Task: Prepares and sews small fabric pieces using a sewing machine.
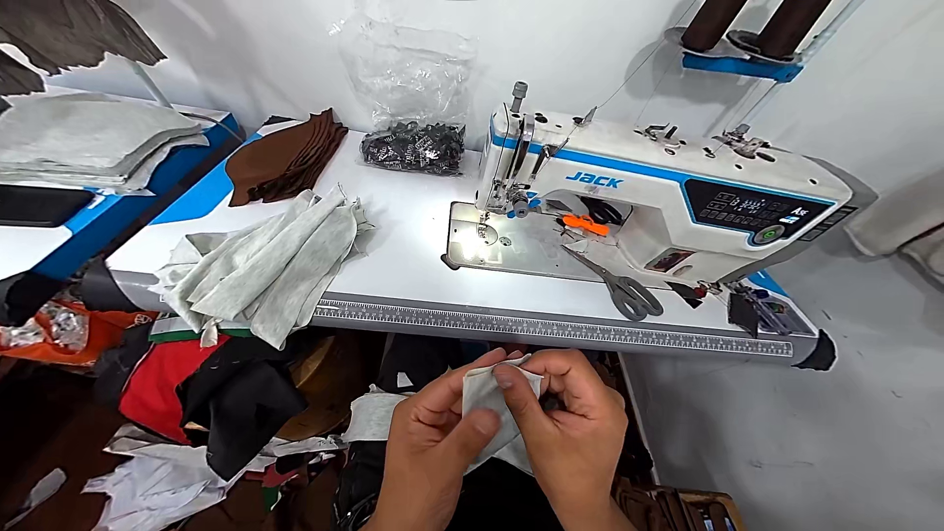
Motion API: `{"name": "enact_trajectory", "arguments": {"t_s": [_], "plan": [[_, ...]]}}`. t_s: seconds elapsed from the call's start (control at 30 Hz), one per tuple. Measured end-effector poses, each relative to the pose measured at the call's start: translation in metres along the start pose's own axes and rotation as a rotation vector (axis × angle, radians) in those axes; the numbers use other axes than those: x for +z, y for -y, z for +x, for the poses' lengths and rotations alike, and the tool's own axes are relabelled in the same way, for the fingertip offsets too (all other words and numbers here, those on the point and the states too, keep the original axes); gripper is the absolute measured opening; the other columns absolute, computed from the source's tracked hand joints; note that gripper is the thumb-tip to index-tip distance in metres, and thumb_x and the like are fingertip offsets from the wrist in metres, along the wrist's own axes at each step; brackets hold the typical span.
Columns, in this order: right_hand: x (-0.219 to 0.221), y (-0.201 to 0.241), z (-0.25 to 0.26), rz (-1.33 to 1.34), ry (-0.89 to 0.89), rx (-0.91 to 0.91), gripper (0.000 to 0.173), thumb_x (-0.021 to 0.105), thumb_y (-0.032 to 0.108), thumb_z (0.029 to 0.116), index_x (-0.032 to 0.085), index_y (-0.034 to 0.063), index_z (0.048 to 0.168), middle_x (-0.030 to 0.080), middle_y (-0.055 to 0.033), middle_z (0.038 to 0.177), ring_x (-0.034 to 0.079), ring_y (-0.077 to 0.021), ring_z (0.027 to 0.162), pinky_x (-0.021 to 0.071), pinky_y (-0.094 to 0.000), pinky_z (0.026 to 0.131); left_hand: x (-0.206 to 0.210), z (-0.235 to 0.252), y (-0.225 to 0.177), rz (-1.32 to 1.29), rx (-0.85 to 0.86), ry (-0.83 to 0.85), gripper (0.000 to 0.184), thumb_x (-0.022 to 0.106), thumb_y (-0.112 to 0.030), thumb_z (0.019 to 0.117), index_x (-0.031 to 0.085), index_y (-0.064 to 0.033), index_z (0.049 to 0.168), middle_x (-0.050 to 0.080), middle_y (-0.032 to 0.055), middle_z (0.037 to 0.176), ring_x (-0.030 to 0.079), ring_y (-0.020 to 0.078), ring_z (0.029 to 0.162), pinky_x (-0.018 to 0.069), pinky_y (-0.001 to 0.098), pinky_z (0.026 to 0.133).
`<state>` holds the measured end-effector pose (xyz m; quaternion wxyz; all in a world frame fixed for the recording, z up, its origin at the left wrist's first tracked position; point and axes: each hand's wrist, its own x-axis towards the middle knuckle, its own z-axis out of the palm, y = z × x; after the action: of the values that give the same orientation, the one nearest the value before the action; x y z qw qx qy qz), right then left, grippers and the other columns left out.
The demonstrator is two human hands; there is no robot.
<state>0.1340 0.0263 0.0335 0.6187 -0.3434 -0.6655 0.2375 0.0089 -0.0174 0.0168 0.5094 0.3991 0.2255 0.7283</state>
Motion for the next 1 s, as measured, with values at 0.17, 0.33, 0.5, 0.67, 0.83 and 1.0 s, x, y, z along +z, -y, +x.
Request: {"name": "enact_trajectory", "arguments": {"t_s": [0.17, 0.33, 0.5, 0.67, 0.83, 1.0], "plan": [[-0.01, -0.006, -0.002, -0.041, 0.069, 0.121, 0.035, 0.08, 0.039, 0.0883, 0.064, 0.0135, 0.105, 0.064, 0.0054, 0.076, 0.061, -0.0031, 0.065, 0.0516, -0.017, 0.055, 0.002, 0.007, -0.004, 0.079, -0.032, -0.146, 0.022, 0.064, -0.018, 0.1008, 0.078, -0.0025, 0.108, 0.076, 0.0151, 0.106, 0.075, 0.0184, 0.097, 0.062, 0.0328, 0.087], [-0.02, -0.02, 0.003, 0.456, 0.366, 0.371, 0.056, 0.08, 0.036, 0.0885, 0.064, 0.0108, 0.136, 0.071, -0.0091, 0.114, 0.069, -0.0155, 0.099, 0.0595, -0.0287, 0.083, -0.001, 0.012, -0.008, 0.117, -0.05, -0.142, 0.022, 0.064, -0.018, 0.101, 0.078, -0.0037, 0.11, 0.075, 0.0147, 0.107, 0.074, 0.0171, 0.096, 0.0615, 0.032, 0.086], [-0.009, -0.016, 0.003, 0.505, 0.321, 0.352, 0.032, 0.073, 0.029, 0.0951, 0.075, 0.0069, 0.118, 0.074, -0.0043, 0.104, 0.069, -0.0066, 0.089, 0.0585, -0.022, 0.079, -0.006, 0.012, -0.005, 0.225, 0.094, -0.067, 0.023, 0.064, -0.021, 0.1011, 0.078, -0.0077, 0.114, 0.076, 0.0098, 0.11, 0.073, 0.0138, 0.099, 0.0606, 0.0286, 0.089], [-0.006, -0.017, 0.003, 0.404, 0.239, 0.236, 0.018, 0.071, 0.021, 0.0969, 0.079, 0.0057, 0.103, 0.075, -0.0058, 0.096, 0.071, -0.0102, 0.088, 0.0602, -0.0244, 0.08, -0.01, 0.012, -0.005, 0.343, 0.182, -0.023, 0.022, 0.064, -0.022, 0.1017, 0.079, -0.0107, 0.113, 0.073, 0.0088, 0.114, 0.068, 0.0178, 0.11, 0.0577, 0.0309, 0.094], [-0.009, -0.017, 0.0, 0.344, 0.145, 0.227, 0.015, 0.072, 0.019, 0.0968, 0.078, 0.0056, 0.098, 0.073, -0.0046, 0.087, 0.069, -0.0087, 0.077, 0.0596, -0.0226, 0.071, -0.013, 0.015, -0.003, 0.358, 0.156, -0.106, 0.019, 0.072, -0.023, 0.0964, 0.081, -0.0109, 0.107, 0.075, 0.0062, 0.1, 0.071, 0.0117, 0.09, 0.0606, 0.025, 0.08], [-0.008, -0.022, 0.0, 0.32, 0.106, 0.212, 0.01, 0.07, 0.017, 0.0967, 0.076, 0.0084, 0.097, 0.071, -0.0033, 0.093, 0.067, -0.0094, 0.086, 0.0578, -0.0236, 0.077, -0.018, 0.016, 0.003, 0.338, 0.107, -0.166, 0.012, 0.076, -0.021, 0.0924, 0.08, -0.0103, 0.096, 0.076, 0.0062, 0.094, 0.072, 0.0103, 0.083, 0.0612, 0.0241, 0.075]]}}
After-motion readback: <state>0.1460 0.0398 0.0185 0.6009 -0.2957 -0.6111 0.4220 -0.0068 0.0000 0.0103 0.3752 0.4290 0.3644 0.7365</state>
